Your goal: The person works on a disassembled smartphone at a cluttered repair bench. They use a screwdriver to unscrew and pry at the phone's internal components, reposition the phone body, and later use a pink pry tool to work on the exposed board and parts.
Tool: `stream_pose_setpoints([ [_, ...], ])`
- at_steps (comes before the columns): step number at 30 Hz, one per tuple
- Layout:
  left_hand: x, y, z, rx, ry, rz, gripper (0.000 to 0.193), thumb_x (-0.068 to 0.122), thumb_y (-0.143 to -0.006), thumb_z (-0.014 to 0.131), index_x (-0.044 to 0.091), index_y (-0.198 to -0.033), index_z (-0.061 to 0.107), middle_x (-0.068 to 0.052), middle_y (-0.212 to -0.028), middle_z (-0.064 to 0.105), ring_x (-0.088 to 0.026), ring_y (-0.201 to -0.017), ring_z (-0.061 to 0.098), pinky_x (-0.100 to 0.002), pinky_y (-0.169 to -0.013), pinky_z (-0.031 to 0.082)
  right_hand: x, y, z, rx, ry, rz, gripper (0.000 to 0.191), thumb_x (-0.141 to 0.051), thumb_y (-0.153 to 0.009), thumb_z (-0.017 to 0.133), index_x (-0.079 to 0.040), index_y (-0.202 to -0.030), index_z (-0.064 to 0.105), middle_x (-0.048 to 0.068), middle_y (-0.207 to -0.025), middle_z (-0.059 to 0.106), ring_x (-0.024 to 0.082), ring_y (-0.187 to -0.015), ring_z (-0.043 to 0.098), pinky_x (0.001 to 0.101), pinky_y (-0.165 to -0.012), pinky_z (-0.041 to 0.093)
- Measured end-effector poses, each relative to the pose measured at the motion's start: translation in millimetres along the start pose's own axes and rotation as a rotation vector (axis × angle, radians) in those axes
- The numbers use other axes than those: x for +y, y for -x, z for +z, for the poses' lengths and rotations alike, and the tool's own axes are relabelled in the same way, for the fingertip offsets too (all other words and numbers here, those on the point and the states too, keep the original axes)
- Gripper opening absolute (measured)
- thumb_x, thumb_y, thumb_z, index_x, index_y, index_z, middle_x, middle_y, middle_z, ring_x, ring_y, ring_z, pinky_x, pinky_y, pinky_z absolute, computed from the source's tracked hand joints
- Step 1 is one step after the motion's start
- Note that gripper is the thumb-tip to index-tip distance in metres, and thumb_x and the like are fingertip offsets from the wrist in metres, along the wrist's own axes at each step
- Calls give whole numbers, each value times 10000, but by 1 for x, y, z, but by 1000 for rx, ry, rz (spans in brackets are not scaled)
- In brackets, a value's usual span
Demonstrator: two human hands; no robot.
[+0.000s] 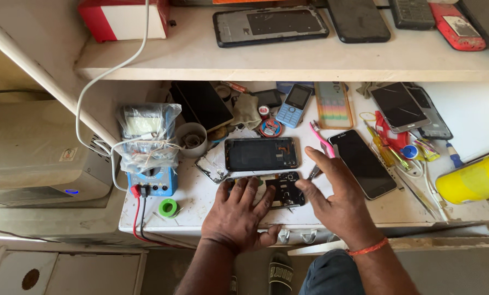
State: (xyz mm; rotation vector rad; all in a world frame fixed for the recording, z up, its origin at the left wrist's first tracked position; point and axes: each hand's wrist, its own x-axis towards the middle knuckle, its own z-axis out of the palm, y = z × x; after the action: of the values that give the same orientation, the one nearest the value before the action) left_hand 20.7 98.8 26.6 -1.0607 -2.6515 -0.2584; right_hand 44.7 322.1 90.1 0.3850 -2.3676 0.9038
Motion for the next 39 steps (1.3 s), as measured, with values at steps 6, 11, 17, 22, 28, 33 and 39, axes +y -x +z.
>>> stream_pose_setpoints([
  [6,1,-1,-1,-39,-2,-12,832,718,-835,512,166,-1457,520,-222,-1431,496,-404,-1336,433,-641,-1073,296,-3,1,-5,-35,-258,97,542,-37,-926,660,-61,-1451,528,100,-1187,672,200,-1040,723,335,-933,557],
  [11,2,-2,-1,-21,-10,-10,820,723,-845,505,176,-1456,518,-224,-1436,494,-406,-1344,425,-644,-1068,295,-2,0,-3,-1,-78,-25,583,-63,-861,791,-56,-1404,578,101,-1058,671,223,-960,674,330,-894,533],
  [17,2,-1,-2,-21,-6,-15,821,723,-853,503,177,-1467,514,-217,-1433,499,-404,-1354,422,-634,-1080,300,0,1,-8,-3,-183,25,534,-32,-916,691,-41,-1434,562,85,-1118,733,222,-1062,701,346,-973,526],
  [22,2,-2,0,-31,-5,-23,821,724,-838,513,181,-1455,518,-218,-1435,496,-406,-1352,416,-638,-1075,301,2,1,-6,25,-162,75,509,-57,-923,740,-75,-1415,609,70,-1057,721,163,-959,703,302,-876,558],
  [28,1,-1,0,-42,2,-16,832,721,-837,516,175,-1465,508,-222,-1443,490,-411,-1363,411,-641,-1077,296,3,2,-5,25,-86,-11,571,-45,-919,734,-43,-1460,550,101,-1091,699,192,-1001,661,320,-914,524],
  [33,0,-2,-1,-75,0,-26,842,720,-830,517,173,-1470,501,-237,-1445,480,-420,-1352,405,-652,-1076,289,3,4,-5,5,-176,140,573,-61,-936,700,-61,-1487,542,64,-1102,749,137,-979,700,283,-897,544],
  [39,0,-2,-2,-73,5,-27,838,712,-813,529,178,-1458,509,-230,-1444,481,-418,-1351,406,-654,-1063,296,3,5,0,25,-152,87,564,-93,-907,762,-55,-1437,572,88,-1082,741,151,-1011,705,287,-915,550],
])
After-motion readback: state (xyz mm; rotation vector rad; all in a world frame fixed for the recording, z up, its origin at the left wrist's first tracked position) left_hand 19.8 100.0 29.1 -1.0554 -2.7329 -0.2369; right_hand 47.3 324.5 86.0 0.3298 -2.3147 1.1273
